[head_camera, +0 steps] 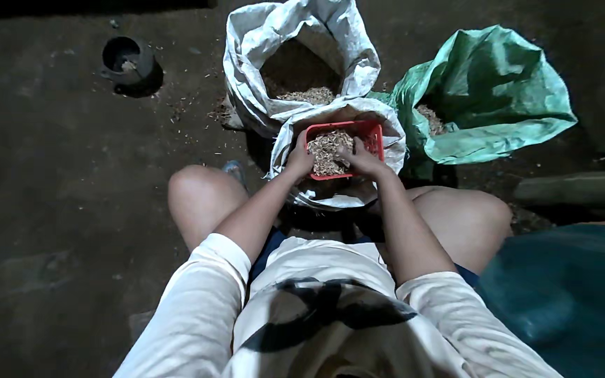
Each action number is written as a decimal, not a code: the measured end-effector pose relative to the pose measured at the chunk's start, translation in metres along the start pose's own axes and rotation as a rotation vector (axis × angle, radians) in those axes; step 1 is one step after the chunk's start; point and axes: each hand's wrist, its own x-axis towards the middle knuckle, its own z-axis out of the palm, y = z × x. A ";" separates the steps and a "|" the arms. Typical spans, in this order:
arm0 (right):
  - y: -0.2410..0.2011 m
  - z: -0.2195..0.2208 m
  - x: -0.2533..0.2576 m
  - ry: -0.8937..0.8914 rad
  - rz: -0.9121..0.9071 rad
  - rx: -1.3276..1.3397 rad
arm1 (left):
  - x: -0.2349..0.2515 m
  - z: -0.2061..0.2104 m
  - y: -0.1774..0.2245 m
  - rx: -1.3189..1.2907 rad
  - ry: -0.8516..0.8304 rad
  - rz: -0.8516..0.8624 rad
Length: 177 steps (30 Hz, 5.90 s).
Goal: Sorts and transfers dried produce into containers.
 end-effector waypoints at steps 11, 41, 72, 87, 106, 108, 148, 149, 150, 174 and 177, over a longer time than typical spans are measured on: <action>-0.024 0.055 0.012 -0.068 0.112 -0.251 | -0.002 0.009 -0.011 -0.041 0.099 -0.010; -0.042 -0.009 -0.025 0.260 -0.119 -0.316 | 0.009 -0.003 -0.007 -0.005 -0.005 0.043; -0.047 0.007 -0.011 0.180 -0.321 -0.349 | 0.002 -0.006 0.004 0.025 -0.016 0.037; -0.029 -0.013 -0.001 0.147 -0.119 -0.277 | -0.001 -0.008 0.007 0.032 0.004 0.012; -0.026 0.008 -0.007 0.199 -0.248 -0.362 | 0.000 -0.007 0.004 -0.018 -0.008 0.049; -0.023 -0.009 -0.009 0.168 -0.238 -0.215 | 0.002 -0.006 0.003 -0.019 -0.008 0.045; -0.055 0.033 0.019 0.107 -0.317 -0.574 | 0.007 -0.009 0.002 0.000 -0.009 0.062; -0.053 0.026 0.017 0.131 -0.309 -0.553 | 0.007 -0.009 0.002 -0.021 -0.008 0.055; -0.051 0.019 0.014 0.149 -0.292 -0.535 | 0.007 -0.009 0.002 -0.042 -0.011 0.058; -0.050 0.079 0.029 0.072 -0.426 -0.843 | 0.002 -0.007 0.002 0.084 -0.030 0.082; -0.050 0.063 0.027 0.100 -0.453 -0.827 | 0.004 -0.007 0.006 0.070 -0.032 0.050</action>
